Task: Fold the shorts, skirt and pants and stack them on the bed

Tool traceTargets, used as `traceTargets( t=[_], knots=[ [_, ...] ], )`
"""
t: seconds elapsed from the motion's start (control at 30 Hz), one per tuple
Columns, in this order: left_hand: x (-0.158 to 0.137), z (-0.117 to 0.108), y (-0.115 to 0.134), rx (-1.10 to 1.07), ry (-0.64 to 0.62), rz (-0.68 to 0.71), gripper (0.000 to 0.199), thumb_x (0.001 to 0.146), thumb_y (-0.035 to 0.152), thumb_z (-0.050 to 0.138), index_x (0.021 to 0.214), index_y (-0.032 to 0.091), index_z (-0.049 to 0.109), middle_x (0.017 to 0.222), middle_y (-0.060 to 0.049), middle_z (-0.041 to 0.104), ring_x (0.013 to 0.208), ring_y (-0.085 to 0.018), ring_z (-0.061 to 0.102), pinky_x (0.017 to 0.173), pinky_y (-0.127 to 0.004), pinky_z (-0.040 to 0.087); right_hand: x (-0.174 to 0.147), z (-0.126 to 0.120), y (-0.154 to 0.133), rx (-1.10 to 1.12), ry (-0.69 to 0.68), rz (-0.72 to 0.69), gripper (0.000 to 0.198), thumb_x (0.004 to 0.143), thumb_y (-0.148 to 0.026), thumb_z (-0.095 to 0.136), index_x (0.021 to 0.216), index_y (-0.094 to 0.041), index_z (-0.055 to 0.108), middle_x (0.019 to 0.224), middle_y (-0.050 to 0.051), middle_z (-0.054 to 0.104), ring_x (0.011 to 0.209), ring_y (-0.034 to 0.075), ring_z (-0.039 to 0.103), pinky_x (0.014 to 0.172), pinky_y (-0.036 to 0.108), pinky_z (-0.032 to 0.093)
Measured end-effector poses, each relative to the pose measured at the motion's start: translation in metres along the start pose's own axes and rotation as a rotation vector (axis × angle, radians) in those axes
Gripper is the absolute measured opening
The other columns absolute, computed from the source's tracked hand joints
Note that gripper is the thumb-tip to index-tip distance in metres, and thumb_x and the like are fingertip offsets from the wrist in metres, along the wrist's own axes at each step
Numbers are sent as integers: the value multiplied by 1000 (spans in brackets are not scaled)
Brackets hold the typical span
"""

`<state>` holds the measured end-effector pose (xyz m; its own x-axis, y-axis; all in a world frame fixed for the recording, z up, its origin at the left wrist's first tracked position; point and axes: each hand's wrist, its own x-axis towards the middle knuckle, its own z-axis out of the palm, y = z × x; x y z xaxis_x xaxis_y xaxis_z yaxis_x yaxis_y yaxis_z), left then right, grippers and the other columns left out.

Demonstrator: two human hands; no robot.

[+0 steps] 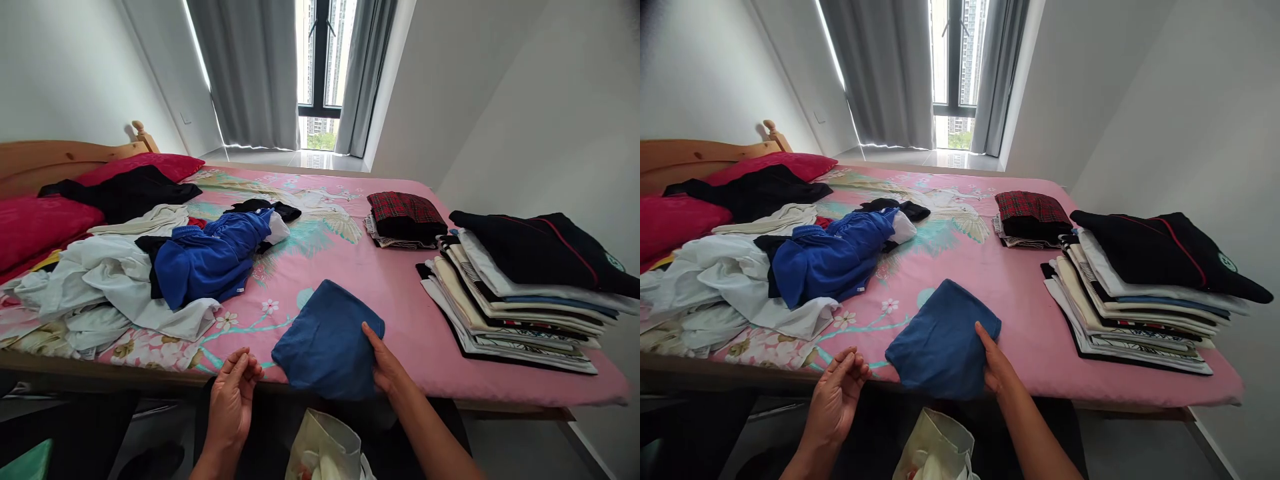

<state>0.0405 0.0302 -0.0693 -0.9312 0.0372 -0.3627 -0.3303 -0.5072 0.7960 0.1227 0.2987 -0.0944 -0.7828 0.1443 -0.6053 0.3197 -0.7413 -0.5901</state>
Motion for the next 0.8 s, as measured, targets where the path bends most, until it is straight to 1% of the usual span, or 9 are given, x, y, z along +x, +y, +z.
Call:
traceTargets(
  t=[0.1,0.17,0.23,0.3,0.37,0.47,0.63,0.73,0.8],
  knots=[
    [-1,10,-9,311,-110,78,28,67,36,73,88,19,66,76,0,66,71,-13,60,66,-22,51,4,-5,3,9,63,3,58,78,-50,60,122,-14,52,99,11,68,97,25,64,90,44,50],
    [0,27,-17,597,-302,171,26,73,40,67,89,19,68,84,-4,68,80,-17,62,75,-28,51,3,-9,2,8,61,33,47,77,-39,61,115,-12,56,96,11,69,95,25,64,88,42,50],
    [5,50,-29,839,-546,320,22,81,37,58,92,22,69,96,-6,68,94,-21,62,88,-35,48,1,-13,1,16,7,64,41,75,-32,60,110,-11,58,95,11,69,96,25,64,89,41,50],
    [15,74,-43,1040,-754,497,26,86,31,49,102,25,68,113,-6,65,113,-22,55,101,-41,40,-2,-17,1,11,-88,47,42,75,-31,59,111,-11,58,98,11,68,99,25,63,90,42,49],
    [28,92,-59,1245,-871,639,34,88,31,46,118,28,60,131,-5,55,129,-23,41,110,-49,28,-4,-21,2,-11,-166,-19,47,74,-33,60,116,-12,55,103,11,67,102,26,61,92,44,47],
    [45,102,-79,1503,-919,736,45,90,39,44,134,34,43,145,-4,39,138,-26,26,111,-59,14,-5,-25,6,-27,-243,-93,54,74,-38,62,121,-15,52,110,11,65,107,26,59,96,46,44],
    [53,93,-83,1603,-995,776,63,85,55,46,142,37,26,152,-5,25,140,-31,15,109,-62,9,-2,-29,6,45,-306,-75,57,80,-48,59,126,-16,49,113,12,63,109,25,58,97,46,43],
    [50,93,-79,1631,-1030,763,76,77,65,51,142,36,25,153,-7,21,140,-34,11,108,-64,6,0,-24,5,98,-271,-61,58,81,-49,59,128,-15,48,111,12,64,107,25,59,95,46,45],
    [47,94,-79,1627,-1033,757,78,75,66,52,142,37,25,152,-7,22,140,-35,12,108,-65,6,3,-17,7,96,-204,-66,58,79,-44,64,127,-15,48,109,12,65,105,26,61,93,45,47]
  ],
)
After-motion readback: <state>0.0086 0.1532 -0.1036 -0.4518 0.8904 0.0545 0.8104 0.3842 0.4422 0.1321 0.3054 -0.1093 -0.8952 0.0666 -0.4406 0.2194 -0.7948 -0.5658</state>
